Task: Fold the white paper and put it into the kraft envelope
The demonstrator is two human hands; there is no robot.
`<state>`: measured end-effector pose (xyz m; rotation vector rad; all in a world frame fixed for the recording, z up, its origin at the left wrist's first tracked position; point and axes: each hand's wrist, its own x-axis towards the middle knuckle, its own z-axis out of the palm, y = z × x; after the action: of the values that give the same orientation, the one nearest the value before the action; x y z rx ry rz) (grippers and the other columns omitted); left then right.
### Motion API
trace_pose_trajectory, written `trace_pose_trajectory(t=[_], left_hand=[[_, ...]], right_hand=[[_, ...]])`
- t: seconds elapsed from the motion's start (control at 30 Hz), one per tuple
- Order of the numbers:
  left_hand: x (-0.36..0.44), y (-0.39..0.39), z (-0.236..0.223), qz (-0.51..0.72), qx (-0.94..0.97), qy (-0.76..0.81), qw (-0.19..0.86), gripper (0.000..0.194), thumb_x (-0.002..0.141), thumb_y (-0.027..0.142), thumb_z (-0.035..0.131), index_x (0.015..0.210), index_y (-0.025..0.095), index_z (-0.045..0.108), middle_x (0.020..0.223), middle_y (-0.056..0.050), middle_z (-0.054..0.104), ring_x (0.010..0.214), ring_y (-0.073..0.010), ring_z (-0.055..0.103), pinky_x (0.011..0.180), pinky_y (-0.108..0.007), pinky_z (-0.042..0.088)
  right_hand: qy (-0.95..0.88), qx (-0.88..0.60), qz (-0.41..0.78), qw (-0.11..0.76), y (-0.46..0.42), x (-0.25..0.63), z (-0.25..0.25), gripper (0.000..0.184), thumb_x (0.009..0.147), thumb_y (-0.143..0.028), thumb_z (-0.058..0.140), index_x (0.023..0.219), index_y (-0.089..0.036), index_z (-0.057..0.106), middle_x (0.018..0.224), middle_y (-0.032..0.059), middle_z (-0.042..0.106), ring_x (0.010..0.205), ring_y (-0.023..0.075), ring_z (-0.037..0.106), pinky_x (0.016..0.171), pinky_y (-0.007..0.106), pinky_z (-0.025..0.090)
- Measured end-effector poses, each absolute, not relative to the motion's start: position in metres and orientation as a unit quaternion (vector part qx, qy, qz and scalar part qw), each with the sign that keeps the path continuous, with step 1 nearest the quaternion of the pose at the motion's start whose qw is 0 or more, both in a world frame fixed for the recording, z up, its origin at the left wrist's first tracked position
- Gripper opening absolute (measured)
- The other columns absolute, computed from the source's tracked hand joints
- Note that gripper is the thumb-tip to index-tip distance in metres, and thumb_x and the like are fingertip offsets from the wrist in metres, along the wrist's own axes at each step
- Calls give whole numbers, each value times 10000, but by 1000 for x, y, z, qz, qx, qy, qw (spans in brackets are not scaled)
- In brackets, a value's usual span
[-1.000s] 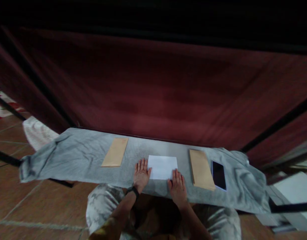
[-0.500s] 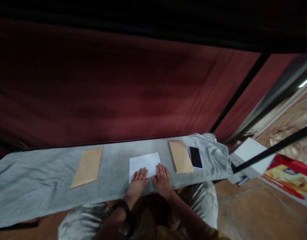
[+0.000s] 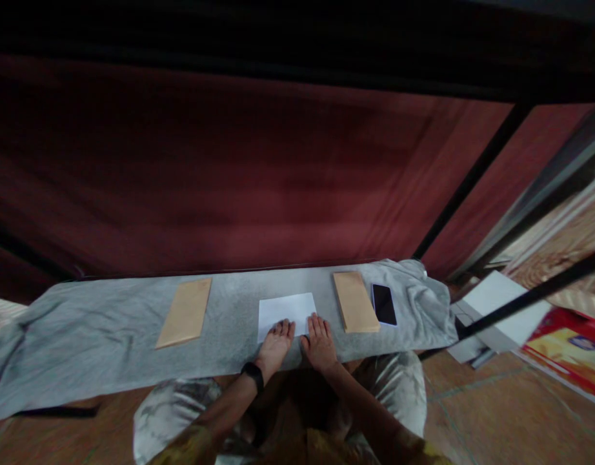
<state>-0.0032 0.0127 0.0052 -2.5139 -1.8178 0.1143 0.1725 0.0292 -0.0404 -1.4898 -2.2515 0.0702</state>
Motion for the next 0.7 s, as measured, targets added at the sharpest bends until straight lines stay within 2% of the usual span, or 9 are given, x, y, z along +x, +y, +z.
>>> trace_pose_trajectory(t=[0.17, 0.33, 0.4, 0.47, 0.53, 0.6, 0.67, 0.7], left_hand=[[-6, 12, 19, 40, -806, -589, 36, 638, 837, -44, 327, 1413, 170, 502, 1467, -163, 523, 1310, -281, 521, 1047, -476, 446], [-3, 19, 45, 11, -815, -577, 45, 563, 876, 1, 344, 1374, 185, 532, 1388, -135, 592, 1270, -247, 547, 1064, -440, 430], [2, 22, 64, -9, -827, -560, 47, 519, 890, 22, 353, 1343, 173, 556, 1317, -133, 636, 1246, -244, 562, 1084, -441, 416], [5, 24, 87, -32, -837, -544, 50, 518, 899, 32, 347, 1350, 176, 556, 1314, -127, 641, 1271, -243, 548, 1125, -453, 375], [3, 26, 110, -83, -833, -543, 65, 535, 929, 82, 359, 1430, 221, 487, 1447, -111, 553, 1388, -253, 441, 1187, -497, 279], [-4, 28, 127, -182, -786, -584, 93, 546, 968, 235, 428, 1510, 259, 374, 1591, -101, 373, 1495, -300, 256, 1214, -586, 156], [-15, 30, 133, -316, -678, -656, 103, 712, 938, 429, 533, 1561, 228, 254, 1652, -136, 206, 1523, -361, 128, 1203, -644, 113], [-20, 31, 130, -381, -611, -689, 80, 823, 909, 495, 569, 1576, 195, 190, 1656, -168, 166, 1519, -380, 125, 1198, -643, 149]], right_hand=[[-817, -539, 39, 203, 32, 174, -30, 537, 971, -347, 477, 1433, -73, 487, 1500, 201, 469, 1400, 301, 411, 1165, 493, 264], [-814, -531, 79, 223, 36, 169, -6, 503, 941, -268, 494, 1432, -162, 509, 1469, 138, 527, 1352, 278, 478, 1184, 501, 234], [-802, -531, 112, 251, 40, 164, 9, 503, 932, -221, 472, 1433, -195, 511, 1460, 118, 541, 1321, 266, 514, 1165, 484, 280], [-776, -532, 175, 291, 46, 161, 26, 463, 938, -221, 452, 1388, -227, 559, 1412, 94, 591, 1235, 256, 590, 1091, 427, 387], [-728, -527, 270, 347, 54, 159, 43, 398, 947, -264, 453, 1306, -259, 626, 1288, 55, 681, 1098, 243, 666, 973, 365, 478], [-639, -520, 384, 417, 60, 161, 57, 327, 939, -347, 483, 1184, -274, 688, 1087, 16, 751, 980, 231, 697, 872, 332, 521], [-523, -509, 483, 484, 64, 164, 66, 294, 903, -436, 521, 1032, -259, 717, 906, 0, 756, 900, 226, 701, 800, 318, 543], [-472, -504, 517, 505, 64, 165, 68, 296, 882, -471, 531, 969, -252, 712, 854, -1, 747, 864, 222, 703, 767, 314, 551]])
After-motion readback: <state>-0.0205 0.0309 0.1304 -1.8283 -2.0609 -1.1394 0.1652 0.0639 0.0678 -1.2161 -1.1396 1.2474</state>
